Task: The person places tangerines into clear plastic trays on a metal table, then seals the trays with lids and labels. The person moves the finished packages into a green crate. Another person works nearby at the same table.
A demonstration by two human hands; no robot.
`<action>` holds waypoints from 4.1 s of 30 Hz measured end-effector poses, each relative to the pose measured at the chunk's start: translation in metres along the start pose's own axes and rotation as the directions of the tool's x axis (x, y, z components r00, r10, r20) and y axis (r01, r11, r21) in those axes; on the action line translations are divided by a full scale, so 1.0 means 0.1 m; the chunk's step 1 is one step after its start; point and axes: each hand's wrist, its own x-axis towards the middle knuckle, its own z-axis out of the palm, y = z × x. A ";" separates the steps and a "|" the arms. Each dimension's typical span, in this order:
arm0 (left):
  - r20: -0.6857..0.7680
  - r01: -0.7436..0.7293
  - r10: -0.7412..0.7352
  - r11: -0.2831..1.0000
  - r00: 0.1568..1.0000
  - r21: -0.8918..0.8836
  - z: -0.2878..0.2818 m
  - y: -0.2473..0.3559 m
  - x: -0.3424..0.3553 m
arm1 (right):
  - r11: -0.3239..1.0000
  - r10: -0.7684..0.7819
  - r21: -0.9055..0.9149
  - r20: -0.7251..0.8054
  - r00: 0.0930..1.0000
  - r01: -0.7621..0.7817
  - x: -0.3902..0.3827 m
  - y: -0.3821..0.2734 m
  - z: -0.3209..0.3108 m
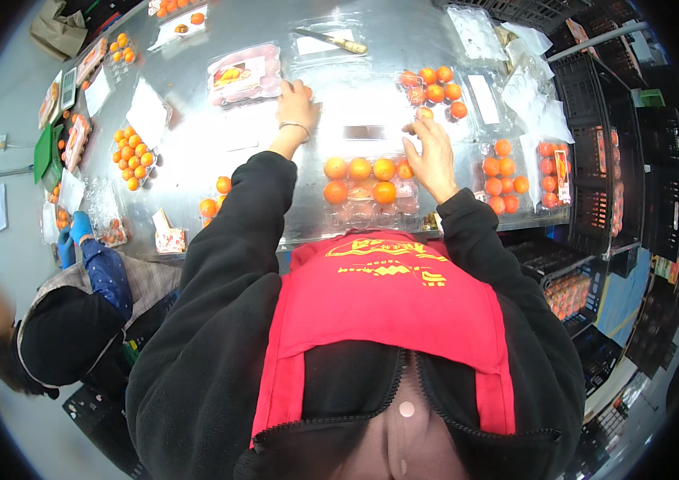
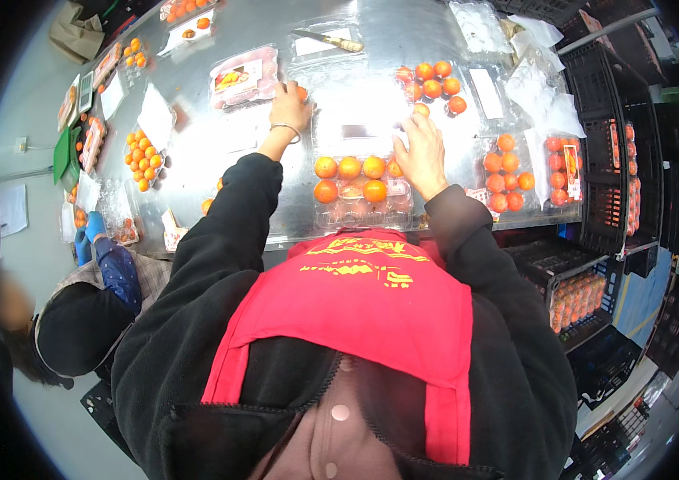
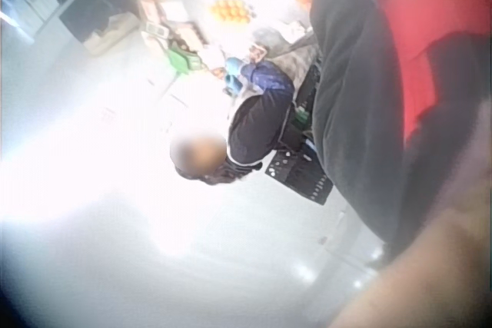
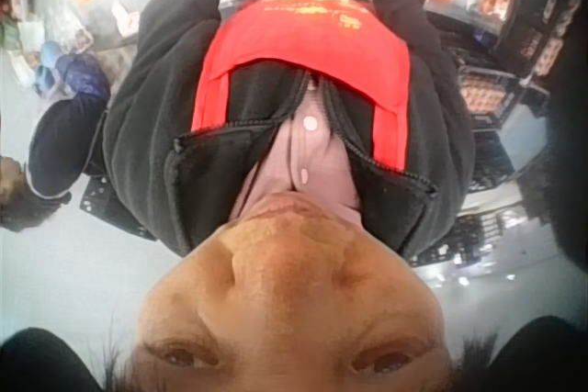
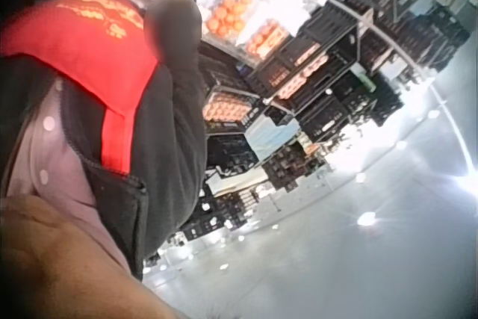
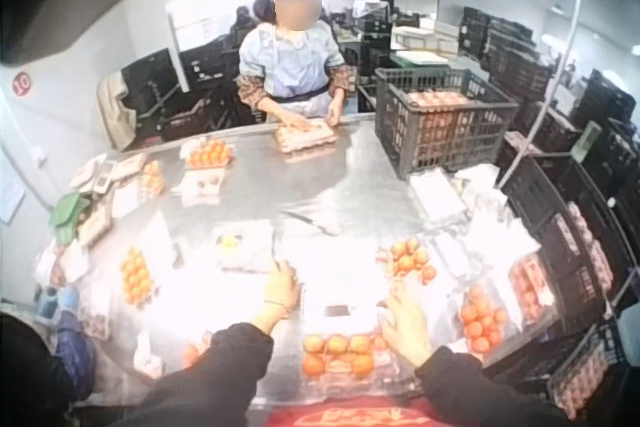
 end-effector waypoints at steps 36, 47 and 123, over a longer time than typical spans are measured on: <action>0.599 0.663 0.308 -0.173 0.739 -0.728 -1.01 0.53 -1.65 | 0.391 -0.056 0.790 0.532 0.845 -0.472 -0.05 -0.32 -0.50; 0.222 -0.506 0.620 0.761 0.753 -0.406 -1.07 0.64 -1.89 | 0.608 0.070 0.686 0.454 0.888 -0.398 -0.18 -0.09 -0.62; 0.260 -0.078 0.360 0.705 0.896 -0.705 -0.36 0.53 -2.56 | 0.676 0.596 0.437 0.148 0.789 -0.593 -3.00 -0.35 -0.43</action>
